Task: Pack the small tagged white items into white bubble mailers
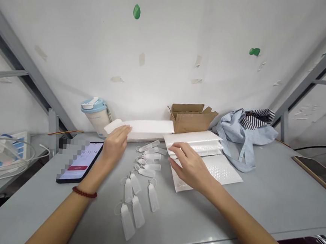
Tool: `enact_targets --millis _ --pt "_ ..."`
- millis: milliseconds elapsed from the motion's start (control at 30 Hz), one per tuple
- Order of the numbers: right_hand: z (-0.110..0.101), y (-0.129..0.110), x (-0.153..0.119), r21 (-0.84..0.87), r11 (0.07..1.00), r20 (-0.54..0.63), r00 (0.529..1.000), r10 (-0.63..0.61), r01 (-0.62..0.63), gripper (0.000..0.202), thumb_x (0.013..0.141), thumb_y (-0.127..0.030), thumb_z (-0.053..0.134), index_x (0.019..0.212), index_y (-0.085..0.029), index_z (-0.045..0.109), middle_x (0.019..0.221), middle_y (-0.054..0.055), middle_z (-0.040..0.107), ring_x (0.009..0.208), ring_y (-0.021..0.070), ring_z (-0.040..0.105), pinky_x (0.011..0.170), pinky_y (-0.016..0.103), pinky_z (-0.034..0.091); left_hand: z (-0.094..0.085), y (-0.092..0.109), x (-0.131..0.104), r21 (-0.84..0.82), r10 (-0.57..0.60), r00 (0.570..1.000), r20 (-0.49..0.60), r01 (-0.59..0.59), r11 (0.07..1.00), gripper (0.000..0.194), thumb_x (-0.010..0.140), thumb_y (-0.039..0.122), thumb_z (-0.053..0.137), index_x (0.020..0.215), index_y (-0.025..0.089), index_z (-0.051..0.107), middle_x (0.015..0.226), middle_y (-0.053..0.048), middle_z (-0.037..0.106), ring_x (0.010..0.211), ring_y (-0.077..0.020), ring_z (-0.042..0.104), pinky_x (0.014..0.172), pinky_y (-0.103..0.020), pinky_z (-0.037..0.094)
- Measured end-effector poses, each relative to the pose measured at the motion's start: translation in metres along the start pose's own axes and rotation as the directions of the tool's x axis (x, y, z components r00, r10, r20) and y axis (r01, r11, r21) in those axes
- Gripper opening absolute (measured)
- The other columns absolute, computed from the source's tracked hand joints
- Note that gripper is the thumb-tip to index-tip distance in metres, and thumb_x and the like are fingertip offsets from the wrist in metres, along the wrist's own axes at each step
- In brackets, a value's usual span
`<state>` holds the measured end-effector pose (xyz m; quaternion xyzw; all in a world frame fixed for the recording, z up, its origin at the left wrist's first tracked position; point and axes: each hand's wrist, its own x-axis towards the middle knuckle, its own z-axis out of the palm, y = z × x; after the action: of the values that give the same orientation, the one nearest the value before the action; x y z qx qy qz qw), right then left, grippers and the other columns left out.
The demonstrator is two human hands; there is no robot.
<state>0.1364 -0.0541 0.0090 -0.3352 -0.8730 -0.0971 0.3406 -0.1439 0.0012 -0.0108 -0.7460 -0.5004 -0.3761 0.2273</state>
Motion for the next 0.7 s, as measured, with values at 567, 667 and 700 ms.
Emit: enact_targets --millis 567,667,700 --pt "-0.006 -0.013 0.000 0.162 0.913 0.325 0.894 0.309 -0.374 0.076 0.069 -0.032 0.056 0.135 -0.014 0.023 0.123 0.017 0.046 0.112 0.0305 0.044 0.090 0.050 0.040 -0.025 0.107 -0.015 -0.255 0.614 0.771 -0.167 -0.636 0.729 0.029 0.084 0.008 0.054 0.113 0.007 0.056 0.105 -0.015 0.068 0.112 -0.0252 0.057 0.088 -0.038 0.054" --pt "-0.009 -0.012 0.001 0.100 0.932 0.295 0.905 0.305 -0.347 0.075 0.065 -0.031 0.059 0.132 -0.015 0.028 0.122 0.017 0.044 0.110 0.0315 0.041 0.089 0.049 0.039 -0.031 0.094 -0.011 -0.266 0.486 0.871 -0.080 -0.488 0.831 0.027 0.082 0.019 0.059 0.109 0.014 0.061 0.114 -0.013 0.065 0.118 -0.0288 0.051 0.093 -0.046 0.047" --pt "-0.009 -0.012 0.001 0.062 0.943 0.283 0.912 0.298 -0.327 0.075 0.064 -0.030 0.060 0.132 -0.015 0.030 0.122 0.017 0.042 0.111 0.0325 0.040 0.089 0.049 0.038 -0.034 0.089 -0.009 -0.271 0.393 0.918 -0.055 -0.393 0.879 0.026 0.082 0.022 0.059 0.107 0.016 0.063 0.118 -0.012 0.063 0.121 -0.0302 0.047 0.096 -0.049 0.043"
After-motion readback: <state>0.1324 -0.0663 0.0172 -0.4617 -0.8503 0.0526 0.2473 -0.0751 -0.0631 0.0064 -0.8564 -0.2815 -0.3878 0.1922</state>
